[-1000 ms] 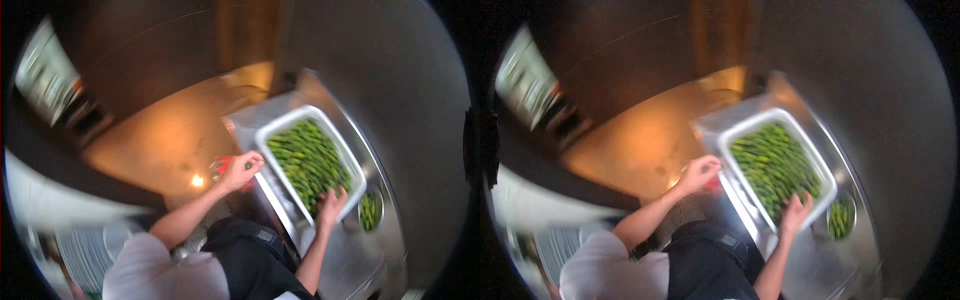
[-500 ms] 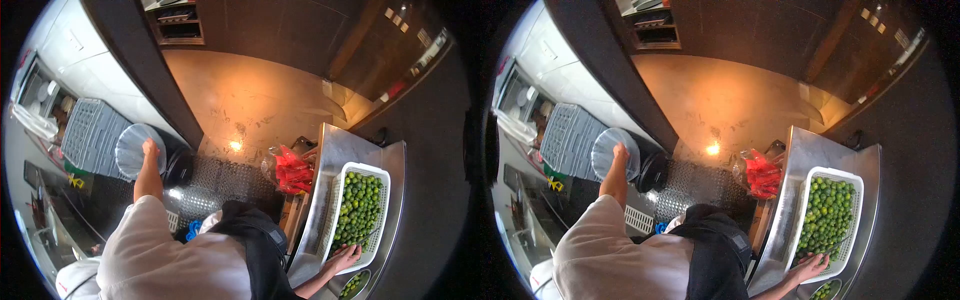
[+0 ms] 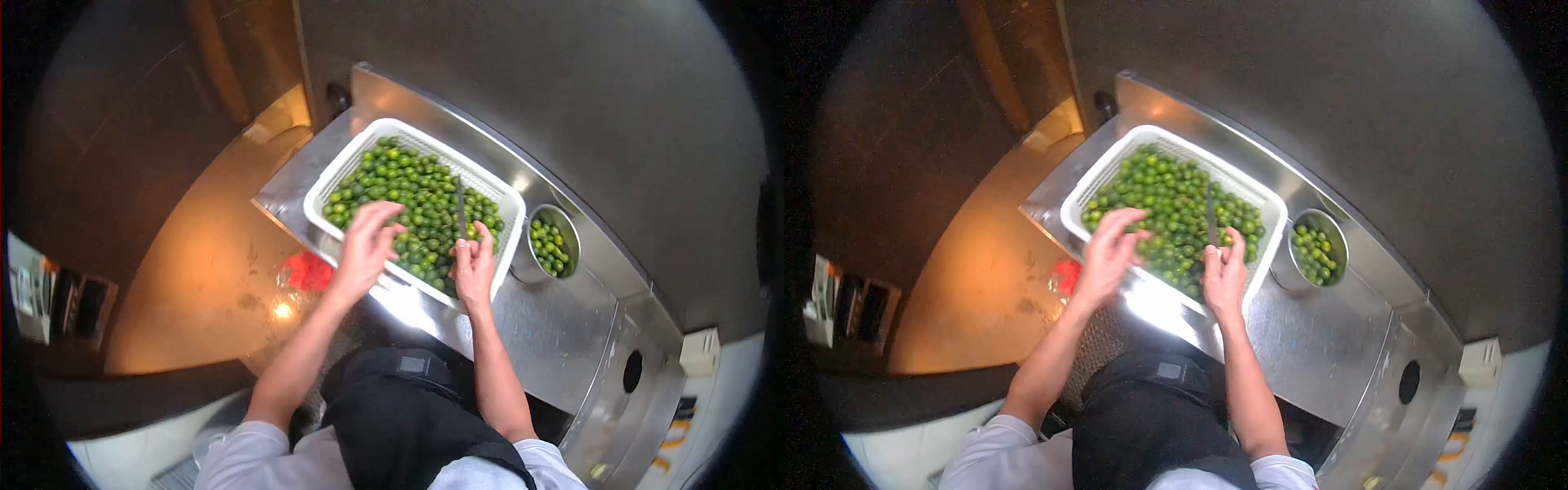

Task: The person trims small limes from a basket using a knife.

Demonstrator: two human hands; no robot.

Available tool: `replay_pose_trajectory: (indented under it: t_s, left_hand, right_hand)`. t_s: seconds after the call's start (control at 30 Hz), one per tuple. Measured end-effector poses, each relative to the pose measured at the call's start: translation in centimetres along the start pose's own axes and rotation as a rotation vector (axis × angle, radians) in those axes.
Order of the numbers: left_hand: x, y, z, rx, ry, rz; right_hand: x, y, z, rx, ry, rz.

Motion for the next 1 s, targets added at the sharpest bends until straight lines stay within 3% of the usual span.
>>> replay_pose_trajectory:
  t_s: [0.07, 0.3, 0.5, 0.77, 0.87, 1.0]
  left_hand:
    - [-4.6, -1.9, 0.5, 0.233, -0.245, 0.06]
    - [-7.7, -5.9, -1.3, 0.462, -0.209, -0.246]
    - [-7.3, -6.0, -1.3, 0.397, -0.086, -0.336]
    - [-7.3, -6.7, -0.9, 0.444, -0.082, -0.374]
    - [-7.2, -7.0, -0.6, 0.479, -0.104, -0.407]
    - [-7.2, -6.7, -0.6, 0.485, -0.102, -0.382]
  right_hand:
    - [0.4, 0.0, 0.1, -0.023, 0.015, 0.057]
    - [0.7, -1.0, 0.1, 0.129, -0.056, 0.024]
    - [0.5, -1.8, -0.3, 0.128, -0.189, 0.011]
    - [1.0, -3.3, -0.3, 0.043, -0.318, -0.099]
    - [0.6, -2.3, -0.5, 0.189, -0.201, -0.054]
    - [0.6, -2.0, -0.5, 0.214, -0.181, -0.033]
Point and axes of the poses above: each hand's wrist, its own z-axis towards the middle knuckle, its own x-axis out of the back of the hand, y = z × x, the point moved 3 cm from there along z, towards the middle knuckle, and after that the axes turned 15 degrees about y, right-handed, at the moved point
